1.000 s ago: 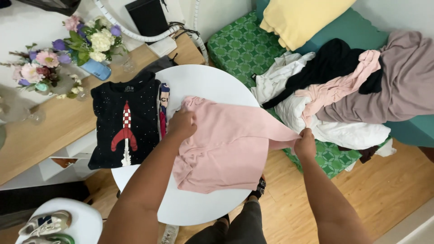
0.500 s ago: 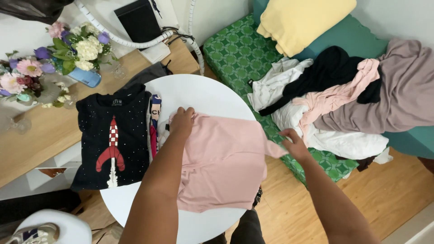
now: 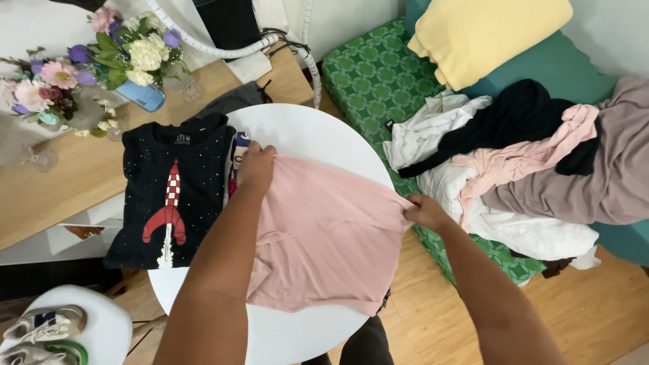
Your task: The person folds a black t-shirt with a rocket design, a pink sequined top, a pink long-sleeved shirt, and a black hoodie on a white round table. The person picks each item from a pile on a nearby green bench, smooths it out, and folds it neatly before stacking it on the table.
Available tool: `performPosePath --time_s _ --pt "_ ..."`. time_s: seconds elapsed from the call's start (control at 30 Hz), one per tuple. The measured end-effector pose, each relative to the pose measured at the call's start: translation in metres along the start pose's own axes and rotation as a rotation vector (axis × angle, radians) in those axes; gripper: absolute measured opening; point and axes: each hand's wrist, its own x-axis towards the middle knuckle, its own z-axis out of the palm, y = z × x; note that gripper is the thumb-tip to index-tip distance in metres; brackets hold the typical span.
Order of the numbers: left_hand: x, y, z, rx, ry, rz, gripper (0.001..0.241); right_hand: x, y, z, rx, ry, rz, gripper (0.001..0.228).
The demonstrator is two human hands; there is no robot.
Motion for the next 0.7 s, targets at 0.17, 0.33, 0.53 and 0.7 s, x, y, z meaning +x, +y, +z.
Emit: performPosePath --time_s 0.17,0.33,0.53,0.7 --pt "0.014 -0.004 -0.015 0.047 0.081 -0.028 0.017 -0.001 -0.001 -0.037 -0.146 0.029 -0.148 0.043" --pt "0.033 0.008 -0.013 0.055 0.045 -0.218 0.026 -0.001 -0.018 -0.064 -0.238 0.077 -0.063 0.052" --pt "0.011 0.029 0.03 -0.051 0.167 -0.288 0.054 0.029 0.009 -0.038 -0.217 0.519 -0.206 0.046" --pt "-0.06 0.055 0.053 0.101 0.3 0.012 0.075 0.002 -0.021 0.007 -0.175 0.621 -0.314 0.038"
